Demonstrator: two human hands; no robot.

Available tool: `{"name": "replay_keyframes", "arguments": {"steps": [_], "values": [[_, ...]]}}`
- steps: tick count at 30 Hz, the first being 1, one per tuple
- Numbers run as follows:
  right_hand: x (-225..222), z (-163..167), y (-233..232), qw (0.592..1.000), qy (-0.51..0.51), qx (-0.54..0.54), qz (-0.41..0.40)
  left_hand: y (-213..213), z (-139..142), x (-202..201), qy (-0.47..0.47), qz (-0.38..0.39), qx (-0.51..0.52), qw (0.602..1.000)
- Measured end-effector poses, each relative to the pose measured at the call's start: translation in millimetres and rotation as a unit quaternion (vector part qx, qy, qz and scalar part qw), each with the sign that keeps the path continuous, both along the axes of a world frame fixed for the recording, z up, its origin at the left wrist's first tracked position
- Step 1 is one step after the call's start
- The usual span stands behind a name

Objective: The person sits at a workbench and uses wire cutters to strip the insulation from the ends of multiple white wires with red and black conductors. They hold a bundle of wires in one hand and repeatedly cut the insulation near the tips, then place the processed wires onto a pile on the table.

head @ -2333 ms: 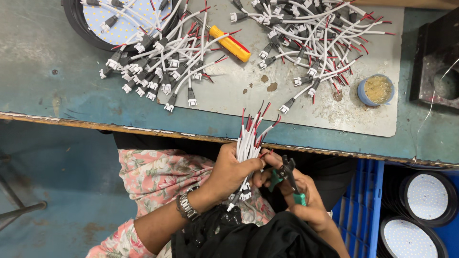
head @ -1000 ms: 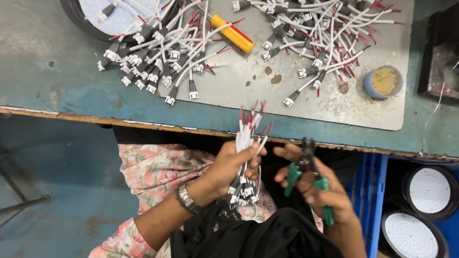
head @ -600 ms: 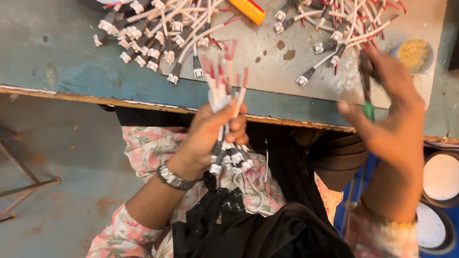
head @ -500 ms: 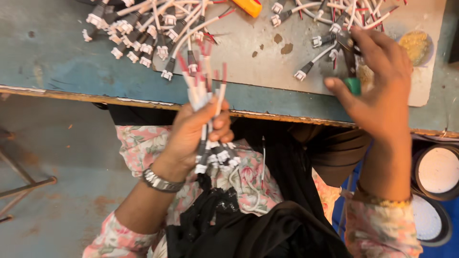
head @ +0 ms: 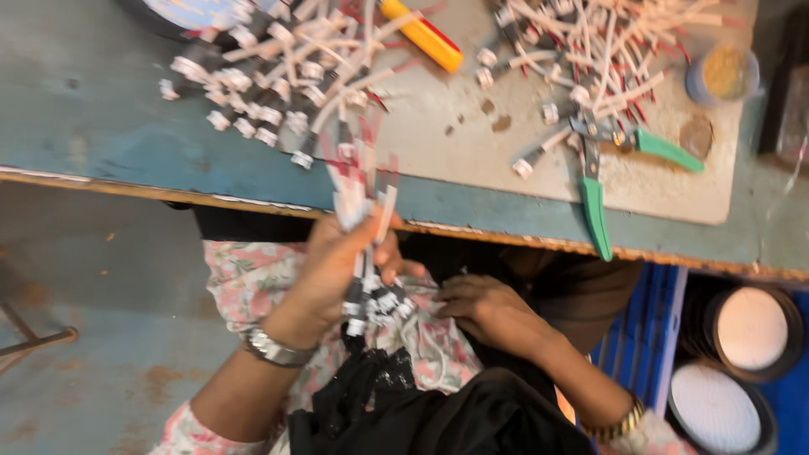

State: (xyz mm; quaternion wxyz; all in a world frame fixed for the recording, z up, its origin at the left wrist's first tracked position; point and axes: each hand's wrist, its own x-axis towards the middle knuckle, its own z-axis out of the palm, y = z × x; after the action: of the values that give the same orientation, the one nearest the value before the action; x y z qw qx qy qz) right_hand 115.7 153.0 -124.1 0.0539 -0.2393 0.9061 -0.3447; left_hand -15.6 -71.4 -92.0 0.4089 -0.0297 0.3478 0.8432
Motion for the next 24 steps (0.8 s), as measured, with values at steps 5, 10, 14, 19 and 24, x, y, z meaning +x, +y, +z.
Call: {"name": "replay_keyframes", "arguments": {"steps": [5, 10, 14, 19, 24], "values": [[24, 19, 29, 0.951, -0.13, -0.074, -0.271, 18, 4, 21, 0.096, -0.02, -0.07, 0.993], [33, 82, 7, 0.803, -0.079, -0.299, -0.509, 44, 25, 25, 0.067, -0.001, 0.02, 0.998], [-2, 110, -18, 0.864, 0.04, -0.224, -0.448, 69, 36, 25, 0.033, -0.048, 0.102, 0.993], [-17, 135, -16, 0.932, 0.107, -0.072, -0.338, 80, 44, 15, 0.051, 0.002, 0.173, 0.984], [-18, 116, -17, 0.785, 0.431, -0.273, -0.35, 81, 49, -17, -0.09, 0.061, 0.237, 0.965]]}}
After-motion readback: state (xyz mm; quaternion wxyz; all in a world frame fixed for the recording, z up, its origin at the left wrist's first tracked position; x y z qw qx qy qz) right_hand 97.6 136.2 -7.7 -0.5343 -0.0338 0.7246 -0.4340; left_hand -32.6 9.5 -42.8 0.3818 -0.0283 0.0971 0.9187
